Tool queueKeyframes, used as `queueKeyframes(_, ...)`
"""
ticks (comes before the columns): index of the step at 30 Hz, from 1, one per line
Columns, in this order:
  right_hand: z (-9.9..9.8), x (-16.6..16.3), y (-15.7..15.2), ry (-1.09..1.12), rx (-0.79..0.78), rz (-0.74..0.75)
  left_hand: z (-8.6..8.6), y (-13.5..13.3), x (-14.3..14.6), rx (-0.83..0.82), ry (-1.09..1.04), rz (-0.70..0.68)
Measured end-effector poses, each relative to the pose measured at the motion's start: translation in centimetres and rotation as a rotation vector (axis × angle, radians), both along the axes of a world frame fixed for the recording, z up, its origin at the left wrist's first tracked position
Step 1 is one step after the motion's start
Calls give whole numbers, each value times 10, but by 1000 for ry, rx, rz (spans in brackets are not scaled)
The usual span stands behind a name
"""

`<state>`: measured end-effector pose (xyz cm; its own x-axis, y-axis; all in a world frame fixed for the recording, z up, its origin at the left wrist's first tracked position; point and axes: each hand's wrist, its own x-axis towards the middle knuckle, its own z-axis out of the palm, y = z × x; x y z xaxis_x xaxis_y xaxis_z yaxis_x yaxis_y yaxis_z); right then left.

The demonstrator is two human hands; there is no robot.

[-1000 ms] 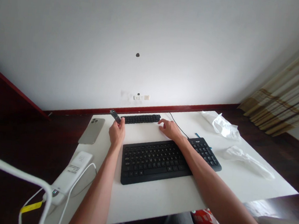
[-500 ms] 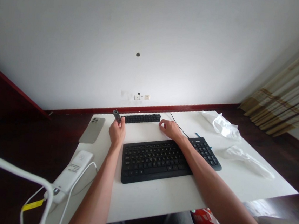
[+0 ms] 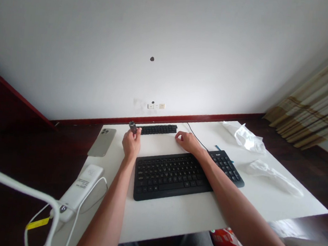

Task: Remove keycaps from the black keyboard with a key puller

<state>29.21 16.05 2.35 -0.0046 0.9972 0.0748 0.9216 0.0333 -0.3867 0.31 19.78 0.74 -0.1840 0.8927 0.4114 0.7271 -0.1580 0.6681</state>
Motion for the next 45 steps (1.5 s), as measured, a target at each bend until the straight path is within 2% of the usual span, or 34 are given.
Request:
queueKeyframes(3, 8, -3, -7, 33, 15, 55, 11, -9, 7, 100, 160, -63)
queueKeyframes(7, 21, -29, -23, 240, 96, 195, 21, -21, 23, 136, 280, -161)
queueKeyframes(12, 25, -72, -42, 489, 113, 208, 21, -31, 39, 96, 352, -265)
queueKeyframes(17, 19, -76, -41, 738, 183, 110, 19, -38, 51, 104, 347, -385)
queueKeyframes(20, 13, -67, -33, 812, 219, 50, 17, -39, 54, 117, 282, -406)
queueKeyframes(25, 6, -58, -23, 885, 278, -20, 17, -33, 49, 156, 69, -353)
queueKeyframes(30, 4, -58, -20, 1012, 233, 10, 14, -23, 39, -2, -230, -293)
queueKeyframes(33, 2, -59, -20, 1036, 216, 38, 12, -18, 36, -98, -384, -329)
queueKeyframes(45, -2, -56, -18, 1023, 211, 48, 0, -7, 34, -167, -588, -337)
